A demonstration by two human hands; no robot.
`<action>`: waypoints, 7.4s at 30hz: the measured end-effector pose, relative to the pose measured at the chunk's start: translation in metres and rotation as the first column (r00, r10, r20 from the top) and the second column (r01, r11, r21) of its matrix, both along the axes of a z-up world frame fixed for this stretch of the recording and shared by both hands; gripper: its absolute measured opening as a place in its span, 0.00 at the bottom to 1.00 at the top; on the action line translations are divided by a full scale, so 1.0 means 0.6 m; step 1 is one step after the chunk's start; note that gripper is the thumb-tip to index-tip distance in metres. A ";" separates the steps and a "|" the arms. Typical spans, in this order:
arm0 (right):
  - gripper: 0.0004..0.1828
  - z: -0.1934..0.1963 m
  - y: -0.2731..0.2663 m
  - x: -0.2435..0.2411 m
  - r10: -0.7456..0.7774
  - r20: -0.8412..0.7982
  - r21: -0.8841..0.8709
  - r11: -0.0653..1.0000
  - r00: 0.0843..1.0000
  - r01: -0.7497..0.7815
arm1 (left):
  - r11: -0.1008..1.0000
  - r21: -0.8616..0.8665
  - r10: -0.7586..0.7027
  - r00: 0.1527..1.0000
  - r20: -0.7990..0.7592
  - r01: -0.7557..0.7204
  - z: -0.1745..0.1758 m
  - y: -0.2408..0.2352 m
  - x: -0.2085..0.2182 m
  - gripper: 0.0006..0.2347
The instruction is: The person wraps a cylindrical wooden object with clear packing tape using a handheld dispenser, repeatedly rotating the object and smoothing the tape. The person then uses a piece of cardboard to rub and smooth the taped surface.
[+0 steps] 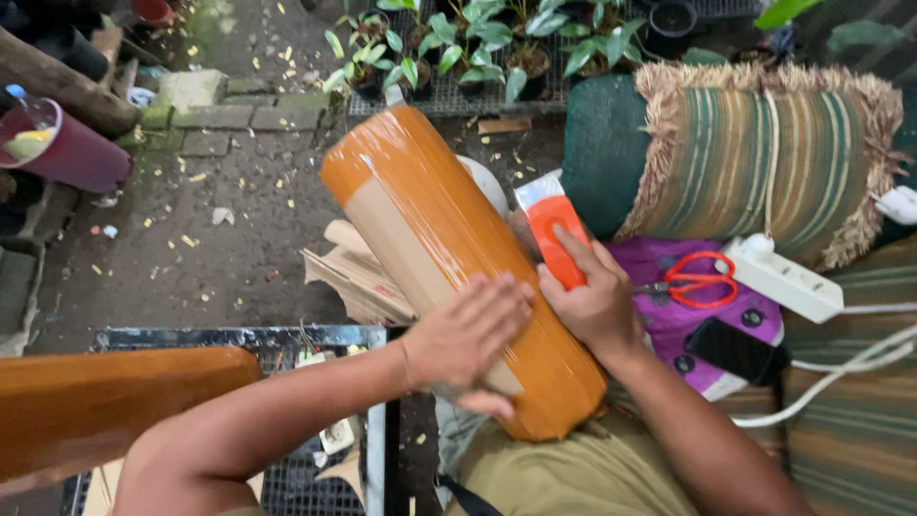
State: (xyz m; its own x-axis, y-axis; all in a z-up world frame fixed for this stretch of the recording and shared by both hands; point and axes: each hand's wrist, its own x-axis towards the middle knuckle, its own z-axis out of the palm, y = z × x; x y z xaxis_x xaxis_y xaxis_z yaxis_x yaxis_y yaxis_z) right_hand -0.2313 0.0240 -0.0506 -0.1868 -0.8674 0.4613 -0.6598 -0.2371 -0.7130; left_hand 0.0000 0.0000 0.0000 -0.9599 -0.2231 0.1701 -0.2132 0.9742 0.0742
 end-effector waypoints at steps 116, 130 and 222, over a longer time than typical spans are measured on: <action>0.39 -0.217 0.056 -0.201 0.085 0.483 -0.167 0.986 0.871 -0.004 | 0.364 0.927 0.891 -0.255 -0.375 -0.091 -0.140 -0.237 0.069 0.14; 0.41 -0.006 -0.065 -0.171 0.596 -0.283 -0.411 0.632 0.752 -0.656 | 0.345 0.911 0.798 0.441 -0.411 0.224 0.071 -0.077 -0.022 0.26; 0.34 0.174 0.040 0.079 0.335 -0.051 0.121 0.937 0.941 -0.328 | 0.031 0.981 0.986 0.165 0.001 -0.189 -0.019 -0.267 0.114 0.15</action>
State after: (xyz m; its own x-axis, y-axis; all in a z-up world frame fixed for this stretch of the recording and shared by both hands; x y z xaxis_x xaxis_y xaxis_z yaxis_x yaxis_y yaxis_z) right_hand -0.1838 0.0480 0.0540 0.1492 -0.9201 0.3622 -0.6059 -0.3745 -0.7019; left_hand 0.0686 -0.1600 -0.0112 0.0481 -0.9811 -0.1872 -0.1478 -0.1924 0.9701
